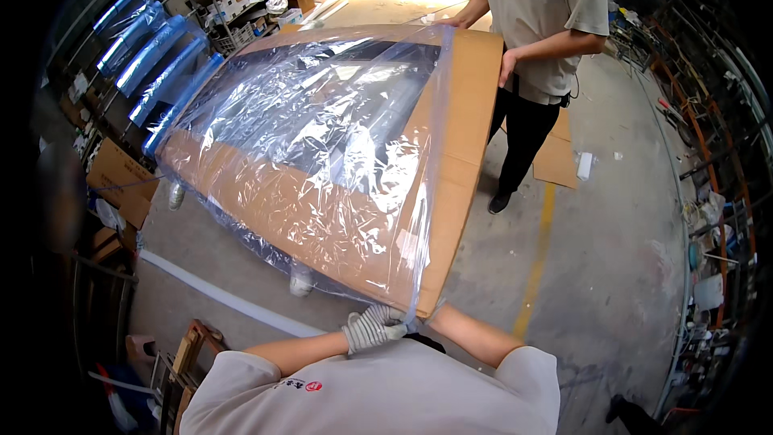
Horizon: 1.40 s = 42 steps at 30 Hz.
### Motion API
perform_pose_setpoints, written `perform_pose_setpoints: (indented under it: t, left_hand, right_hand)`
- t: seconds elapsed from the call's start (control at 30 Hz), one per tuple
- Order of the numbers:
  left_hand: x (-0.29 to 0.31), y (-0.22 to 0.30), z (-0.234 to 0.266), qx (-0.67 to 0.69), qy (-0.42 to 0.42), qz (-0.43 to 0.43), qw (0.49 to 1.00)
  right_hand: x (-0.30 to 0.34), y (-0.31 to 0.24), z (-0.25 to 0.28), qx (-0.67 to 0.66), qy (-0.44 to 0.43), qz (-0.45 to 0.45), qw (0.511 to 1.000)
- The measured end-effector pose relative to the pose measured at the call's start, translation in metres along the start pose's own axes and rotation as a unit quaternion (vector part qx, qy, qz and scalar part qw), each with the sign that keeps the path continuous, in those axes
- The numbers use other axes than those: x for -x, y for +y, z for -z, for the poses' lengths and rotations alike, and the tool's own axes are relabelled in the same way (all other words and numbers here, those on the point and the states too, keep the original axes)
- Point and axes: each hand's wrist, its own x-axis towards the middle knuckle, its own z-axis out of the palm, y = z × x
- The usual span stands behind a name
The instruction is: The person applies tape to a cardboard corner protector on a window frame, retrieves documentation from a shelf, and then wraps the frame in plastic sheeting with help from a second person, securing it with tape.
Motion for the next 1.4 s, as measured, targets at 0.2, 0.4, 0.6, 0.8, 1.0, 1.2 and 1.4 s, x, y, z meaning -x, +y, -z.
perform_pose_setpoints:
  t: [0.2, 0.4, 0.6, 0.8, 1.0, 1.2, 1.4]
  left_hand:
    - [-0.044, -0.021, -0.024, -0.238, -0.168, 0.005, 0.957]
    - [-0.063, -0.037, -0.029, -0.152, -0.248, 0.021, 0.957]
    - [-0.049, -0.027, -0.01, -0.236, -0.272, 0.045, 0.932]
    - [0.016, -0.027, 0.068, -0.184, -0.161, 0.071, 0.967]
    - [0.104, -0.074, 0.179, -0.037, 0.048, 0.114, 0.992]
    - [0.248, -0.074, 0.291, 0.071, 0.243, 0.101, 0.962]
    - [0.374, -0.147, 0.388, 0.287, 0.375, 0.022, 0.881]
  right_hand:
    - [0.014, -0.019, 0.029, -0.01, 0.078, 0.065, 0.995]
    - [0.04, -0.052, 0.03, 0.175, 0.186, 0.232, 0.938]
    - [0.073, -0.108, -0.017, 0.4, 0.175, 0.119, 0.892]
    - [0.06, -0.125, -0.041, 0.756, 0.19, 0.032, 0.625]
    - [0.016, -0.117, -0.135, 0.708, 0.389, 0.345, 0.478]
    - [-0.137, 0.08, -0.282, 0.78, 0.045, 0.313, 0.54]
    - [-0.235, 0.253, -0.36, 0.836, -0.236, 0.166, 0.466]
